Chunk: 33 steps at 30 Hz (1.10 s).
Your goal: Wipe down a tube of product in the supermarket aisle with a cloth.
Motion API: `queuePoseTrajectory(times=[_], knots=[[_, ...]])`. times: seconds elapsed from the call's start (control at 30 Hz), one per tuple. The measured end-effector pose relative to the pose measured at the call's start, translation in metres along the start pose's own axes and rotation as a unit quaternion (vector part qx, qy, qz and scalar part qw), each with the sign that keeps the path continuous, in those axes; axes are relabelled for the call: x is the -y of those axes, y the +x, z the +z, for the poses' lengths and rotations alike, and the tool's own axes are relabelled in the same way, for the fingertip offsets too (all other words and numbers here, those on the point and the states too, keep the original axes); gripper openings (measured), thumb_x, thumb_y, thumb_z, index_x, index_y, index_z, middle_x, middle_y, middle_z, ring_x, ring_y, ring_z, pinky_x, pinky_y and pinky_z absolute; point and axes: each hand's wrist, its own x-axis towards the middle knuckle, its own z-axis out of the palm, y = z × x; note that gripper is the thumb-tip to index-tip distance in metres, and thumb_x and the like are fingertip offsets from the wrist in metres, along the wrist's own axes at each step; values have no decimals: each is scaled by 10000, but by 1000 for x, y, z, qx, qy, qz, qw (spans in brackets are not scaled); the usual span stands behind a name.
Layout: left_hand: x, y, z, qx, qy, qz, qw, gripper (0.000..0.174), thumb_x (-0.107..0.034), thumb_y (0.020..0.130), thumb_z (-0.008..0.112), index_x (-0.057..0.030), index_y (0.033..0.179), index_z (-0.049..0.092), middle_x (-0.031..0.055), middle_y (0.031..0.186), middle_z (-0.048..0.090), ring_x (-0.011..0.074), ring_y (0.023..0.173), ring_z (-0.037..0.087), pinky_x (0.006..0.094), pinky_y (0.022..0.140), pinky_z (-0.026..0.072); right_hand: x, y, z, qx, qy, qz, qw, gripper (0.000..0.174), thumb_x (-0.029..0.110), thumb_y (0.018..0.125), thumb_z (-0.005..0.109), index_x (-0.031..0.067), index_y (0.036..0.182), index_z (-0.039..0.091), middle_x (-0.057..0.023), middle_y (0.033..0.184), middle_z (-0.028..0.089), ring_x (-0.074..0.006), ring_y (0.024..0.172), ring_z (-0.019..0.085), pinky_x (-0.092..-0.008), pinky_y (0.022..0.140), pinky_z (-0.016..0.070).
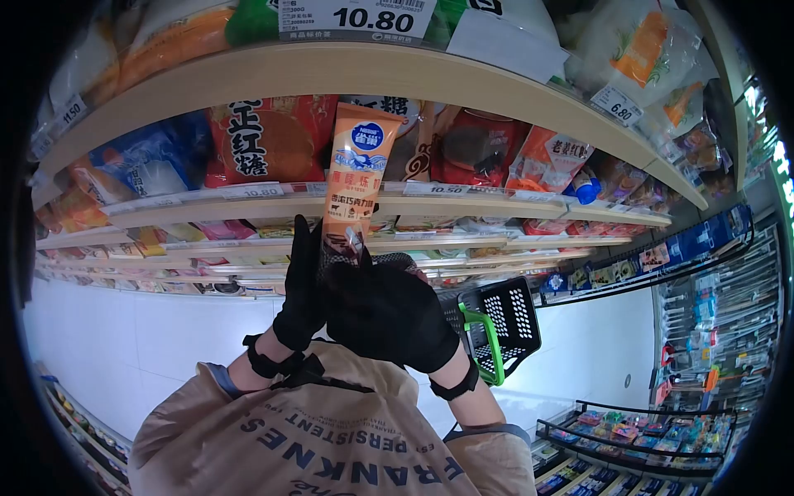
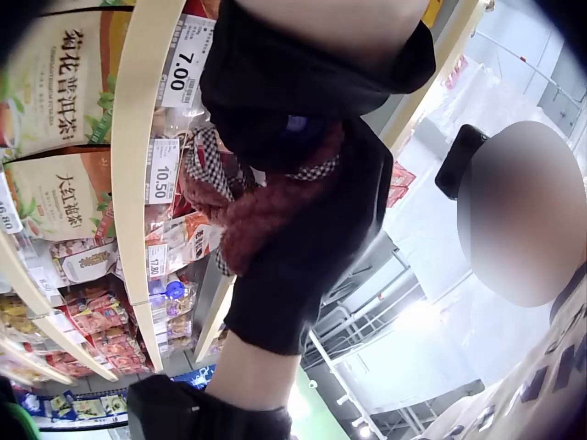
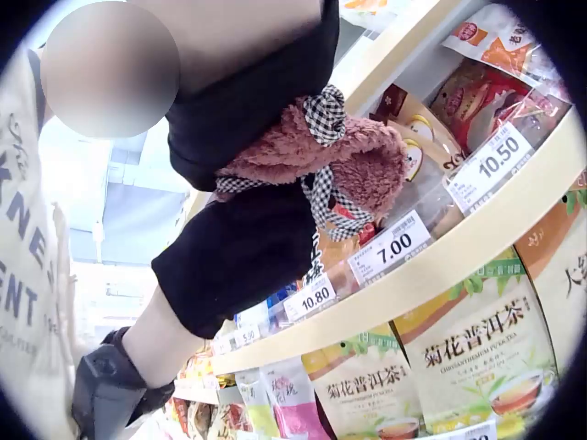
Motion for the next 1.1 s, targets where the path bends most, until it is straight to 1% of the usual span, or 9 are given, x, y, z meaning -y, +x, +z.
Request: queuePoseTrajectory(times=[0.03, 0.17, 0.23, 0.4, 0.43, 0.6, 0.8, 0.97, 1.1], knots=[[3, 6, -6, 60, -360, -106, 925, 616, -514, 890, 301, -59, 1304, 275, 106, 1185, 463, 194, 1059, 497, 315, 882, 429, -3, -5, 3, -6, 58, -5, 998, 330, 218, 670, 633, 143, 989, 594, -34, 1006, 582, -227, 762, 599, -327, 634, 485], [-13, -3, 17, -37, -127, -84, 988, 608, -523, 889, 279, -68, 1292, 294, 106, 1154, 481, 187, 1032, 511, 313, 863, 443, -14, 15, -14, -71, -109, -63, 990, 279, 202, 695, 638, 137, 964, 599, -41, 944, 573, -215, 793, 597, -306, 606, 484], [34, 10, -7, 326, -497, -28, 804, 578, -520, 890, 285, -85, 1267, 339, 105, 1137, 496, 186, 1031, 515, 318, 855, 451, -23, 26, -11, -179, -47, 56, 981, 289, 172, 684, 647, 124, 965, 600, -58, 964, 570, -221, 814, 591, -313, 641, 485], [-28, -4, 17, -50, -204, -156, 965, 571, -517, 893, 270, -101, 1278, 337, 102, 1195, 471, 202, 1079, 490, 336, 890, 431, -4, 18, 3, -83, -54, -27, 995, 283, 183, 647, 695, 158, 922, 636, -64, 971, 587, -251, 811, 592, -343, 680, 486], [-9, -6, 4, 33, -95, 5, 995, 591, -531, 889, 258, -104, 1294, 313, 88, 1212, 461, 196, 1090, 481, 335, 898, 425, 2, 11, 3, -21, -78, -44, 996, 296, 211, 647, 685, 163, 934, 637, -54, 983, 595, -240, 809, 595, -341, 675, 487], [-30, -8, 16, -59, -194, -161, 966, 595, -525, 895, 235, -81, 1281, 325, 84, 1162, 495, 173, 1054, 505, 302, 875, 440, -5, 16, -7, -9, -98, -68, 993, 338, 204, 625, 700, 149, 950, 627, -68, 951, 606, -247, 786, 602, -333, 660, 490], [2, -12, 9, 63, -31, -38, 997, 582, -570, 871, 252, -121, 1217, 384, 45, 872, 564, 167, 733, 580, 296, 642, 492, -35, 59, -23, -187, -87, 54, 977, 308, 162, 696, 640, 116, 994, 577, -70, 1004, 536, -223, 798, 580, -311, 604, 472], [12, -1, -4, -15, 61, 36, 997, 502, -400, 937, 236, -34, 1271, 319, 115, 1048, 556, 146, 959, 540, 260, 767, 442, -4, 26, -2, -26, -44, -58, 997, 285, 158, 656, 665, 129, 935, 610, -73, 971, 580, -238, 793, 586, -333, 659, 486], [-12, -7, 2, -52, -182, -130, 973, 492, -394, 941, 225, -47, 1274, 330, 103, 1070, 551, 161, 988, 531, 260, 806, 441, -3, 19, -4, 39, -70, -92, 993, 278, 162, 686, 606, 103, 956, 584, -64, 954, 572, -179, 698, 572, -307, 569, 467]])
